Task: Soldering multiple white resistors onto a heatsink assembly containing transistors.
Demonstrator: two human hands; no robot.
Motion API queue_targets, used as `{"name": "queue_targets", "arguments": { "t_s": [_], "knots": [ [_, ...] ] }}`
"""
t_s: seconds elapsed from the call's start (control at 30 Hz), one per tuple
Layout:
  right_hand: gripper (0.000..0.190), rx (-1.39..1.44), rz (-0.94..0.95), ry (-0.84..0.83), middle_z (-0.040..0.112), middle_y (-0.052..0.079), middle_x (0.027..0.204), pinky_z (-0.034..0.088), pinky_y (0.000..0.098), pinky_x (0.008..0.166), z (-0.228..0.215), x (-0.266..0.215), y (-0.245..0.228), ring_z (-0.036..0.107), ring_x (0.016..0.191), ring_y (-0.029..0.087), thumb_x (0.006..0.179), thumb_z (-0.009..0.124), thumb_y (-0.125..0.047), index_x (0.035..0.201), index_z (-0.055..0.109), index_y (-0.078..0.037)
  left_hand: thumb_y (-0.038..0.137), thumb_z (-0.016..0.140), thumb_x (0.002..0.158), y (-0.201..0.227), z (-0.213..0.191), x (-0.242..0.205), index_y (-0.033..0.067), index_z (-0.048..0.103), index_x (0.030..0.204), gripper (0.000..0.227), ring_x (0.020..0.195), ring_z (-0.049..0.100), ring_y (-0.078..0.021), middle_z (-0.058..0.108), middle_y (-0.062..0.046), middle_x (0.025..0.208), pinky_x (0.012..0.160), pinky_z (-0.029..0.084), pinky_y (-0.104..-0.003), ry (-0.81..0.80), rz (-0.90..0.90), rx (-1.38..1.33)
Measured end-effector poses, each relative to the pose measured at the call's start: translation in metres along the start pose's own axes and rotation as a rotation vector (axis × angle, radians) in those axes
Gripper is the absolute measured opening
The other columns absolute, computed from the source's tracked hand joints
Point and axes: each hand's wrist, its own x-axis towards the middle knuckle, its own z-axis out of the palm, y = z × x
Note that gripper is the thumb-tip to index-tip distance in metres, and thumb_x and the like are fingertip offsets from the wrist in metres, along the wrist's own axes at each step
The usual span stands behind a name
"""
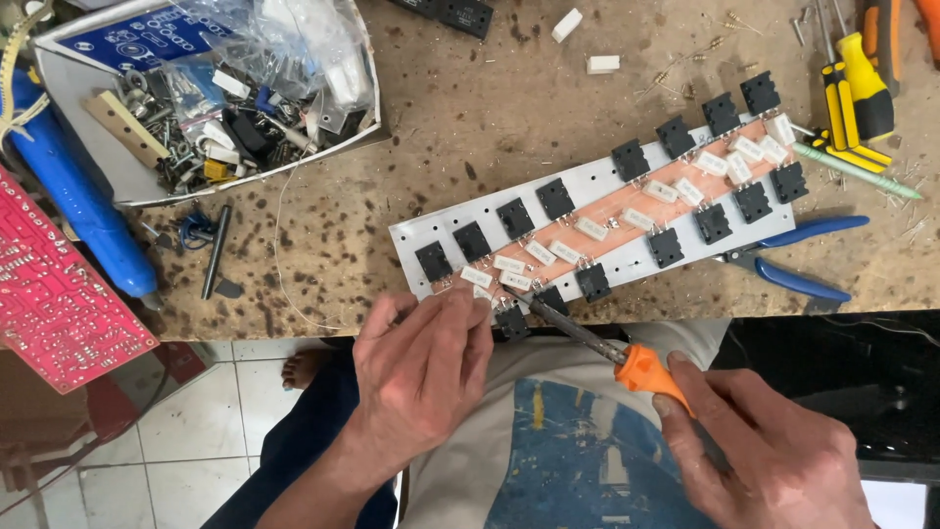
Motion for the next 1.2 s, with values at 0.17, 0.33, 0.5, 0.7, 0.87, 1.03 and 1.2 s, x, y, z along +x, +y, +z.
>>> {"name": "queue_targets", "arguments": {
  "t_s": [0.17,0.33,0.5,0.7,0.87,1.03,1.2],
  "knots": [
    [0.041,0.031,-0.028,-0.014,0.067,0.010,0.096,0.051,0.0385,0.053,0.001,-0.003,-0.002,0.062,0.056,0.021,0.092,0.066,-0.028,0.127,0.071,-0.006,-0.006,0.081,0.095,0.000,-0.001,0.001,-0.0098,0.054,0.124,0.040,0.083,0.078,-0.0175,0.078,-0.007,0.091,0.072,0.045,-0.032,-0.012,-0.019,-0.003],
    [0.041,0.028,0.021,-0.030,0.062,0.006,0.087,0.049,0.0362,0.050,0.001,-0.005,-0.014,0.058,0.053,0.021,0.091,0.069,-0.024,0.129,0.070,-0.007,-0.007,0.080,0.094,-0.001,-0.002,0.001,-0.0102,0.055,0.121,0.037,0.084,0.080,-0.0208,0.079,-0.009,0.090,0.073,0.047,-0.033,-0.012,0.004,-0.014],
    [0.059,0.032,0.198,-0.224,0.065,0.002,0.094,0.050,0.0430,0.049,0.015,-0.027,-0.003,0.062,0.054,0.024,0.090,0.062,-0.038,0.145,0.059,-0.019,-0.007,0.078,0.094,-0.002,-0.003,0.005,-0.0104,0.057,0.118,0.033,0.081,0.078,-0.0195,0.076,-0.010,0.088,0.070,0.045,-0.033,-0.008,0.004,-0.013],
    [0.059,0.035,0.270,-0.292,0.065,-0.001,0.104,0.052,0.0414,0.053,0.014,-0.027,-0.008,0.067,0.060,0.027,0.090,0.060,-0.039,0.148,0.058,-0.026,-0.005,0.078,0.094,-0.006,-0.002,0.005,-0.0097,0.059,0.113,0.028,0.084,0.080,-0.0230,0.077,-0.017,0.094,0.071,0.049,-0.035,0.000,0.030,-0.014],
    [0.064,0.022,0.185,-0.366,0.068,0.003,0.130,0.064,0.0545,0.084,0.023,-0.038,0.001,0.067,0.118,0.032,0.088,0.062,-0.046,0.149,0.054,-0.028,-0.004,0.077,0.096,-0.009,0.003,0.002,-0.0097,0.059,0.115,0.026,0.083,0.081,-0.0217,0.079,-0.016,0.091,0.073,0.050,-0.033,0.016,0.044,-0.018],
    [0.056,0.098,0.103,-0.205,0.070,0.005,0.095,0.049,0.0466,0.055,0.017,-0.029,-0.008,0.071,0.067,0.025,0.086,0.070,-0.037,0.138,0.065,-0.016,-0.005,0.074,0.098,-0.009,0.002,0.006,-0.0103,0.059,0.113,0.021,0.073,0.074,-0.0165,0.075,-0.014,0.084,0.064,0.044,-0.030,0.006,0.047,-0.003],
    [0.054,0.183,0.189,-0.253,0.076,0.004,0.102,0.054,0.0443,0.059,0.010,-0.023,-0.010,0.079,0.070,0.020,0.086,0.069,-0.037,0.137,0.068,-0.019,-0.004,0.072,0.100,-0.009,0.004,0.009,-0.0059,0.061,0.108,0.014,0.068,0.072,-0.0129,0.074,-0.011,0.078,0.062,0.042,-0.027,-0.009,0.057,0.024]
  ]
}}
